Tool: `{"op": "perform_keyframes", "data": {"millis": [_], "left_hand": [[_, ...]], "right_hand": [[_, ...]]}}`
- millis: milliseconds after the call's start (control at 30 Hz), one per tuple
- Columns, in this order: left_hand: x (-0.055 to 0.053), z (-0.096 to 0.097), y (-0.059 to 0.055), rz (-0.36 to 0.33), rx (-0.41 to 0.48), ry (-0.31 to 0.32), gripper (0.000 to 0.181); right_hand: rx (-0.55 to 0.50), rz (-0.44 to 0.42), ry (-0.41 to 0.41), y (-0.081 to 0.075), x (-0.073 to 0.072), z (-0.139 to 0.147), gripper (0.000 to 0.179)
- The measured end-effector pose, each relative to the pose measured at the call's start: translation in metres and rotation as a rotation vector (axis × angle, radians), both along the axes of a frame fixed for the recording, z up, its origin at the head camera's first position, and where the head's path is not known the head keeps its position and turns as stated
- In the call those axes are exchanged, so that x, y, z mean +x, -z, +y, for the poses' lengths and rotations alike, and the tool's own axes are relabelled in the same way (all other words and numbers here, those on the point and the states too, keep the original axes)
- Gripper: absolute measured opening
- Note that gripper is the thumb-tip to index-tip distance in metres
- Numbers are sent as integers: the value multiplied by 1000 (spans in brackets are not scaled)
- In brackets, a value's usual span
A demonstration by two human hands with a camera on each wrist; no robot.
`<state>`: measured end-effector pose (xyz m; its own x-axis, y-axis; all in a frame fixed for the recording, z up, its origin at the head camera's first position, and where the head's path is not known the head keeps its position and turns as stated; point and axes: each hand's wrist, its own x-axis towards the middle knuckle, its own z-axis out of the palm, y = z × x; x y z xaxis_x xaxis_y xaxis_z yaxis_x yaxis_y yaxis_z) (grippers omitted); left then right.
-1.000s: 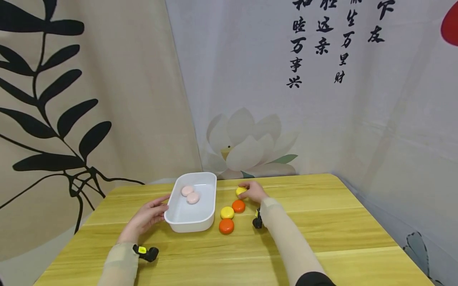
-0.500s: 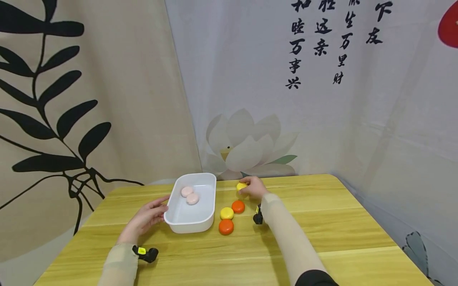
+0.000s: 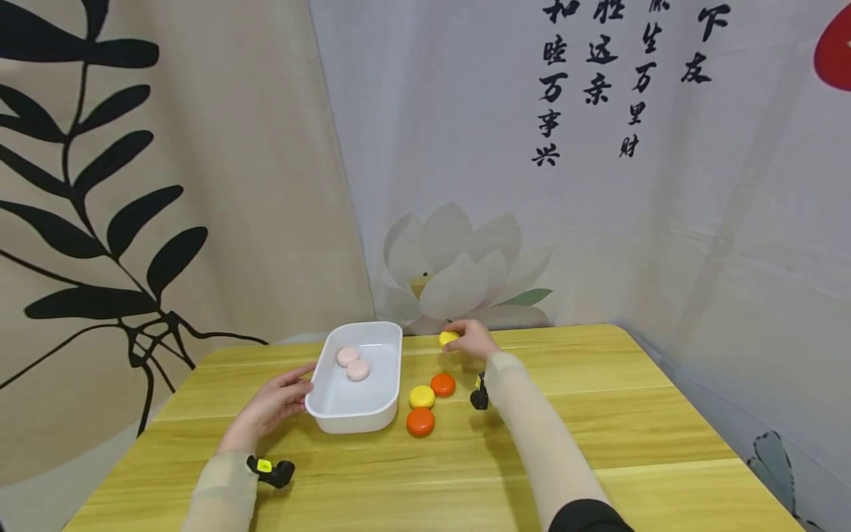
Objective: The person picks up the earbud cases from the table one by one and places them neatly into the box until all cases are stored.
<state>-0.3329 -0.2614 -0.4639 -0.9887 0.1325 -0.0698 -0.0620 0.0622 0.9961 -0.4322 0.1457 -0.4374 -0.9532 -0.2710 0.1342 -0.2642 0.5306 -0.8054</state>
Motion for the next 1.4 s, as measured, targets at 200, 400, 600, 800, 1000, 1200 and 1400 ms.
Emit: {"op": "perform_keyframes", "data": {"millis": [200, 400, 600, 800, 1000, 1200, 1400], "left_hand": [[0, 1, -1, 4, -14, -1, 53], [0, 1, 0, 10, -6, -8, 54], [1, 1, 0, 11, -8, -14, 54], [0, 2, -1, 5, 2, -11, 54], [2, 1, -3, 13, 6, 17, 55], [2, 1, -4, 6, 5, 11, 56], [0, 1, -2, -3, 0, -4, 55]], "right_hand": [[-12, 3, -19, -6, 1, -1, 46], [-16, 12, -39, -13, 0, -2, 48], [2, 31, -35, -20, 0, -3, 46], [13, 42, -27, -20, -3, -2, 44], [-1, 32, -15, -21, -3, -2, 42], [-17, 17, -24, -26, -2, -2, 45], [-4, 15, -22, -29, -2, -1, 47]]}}
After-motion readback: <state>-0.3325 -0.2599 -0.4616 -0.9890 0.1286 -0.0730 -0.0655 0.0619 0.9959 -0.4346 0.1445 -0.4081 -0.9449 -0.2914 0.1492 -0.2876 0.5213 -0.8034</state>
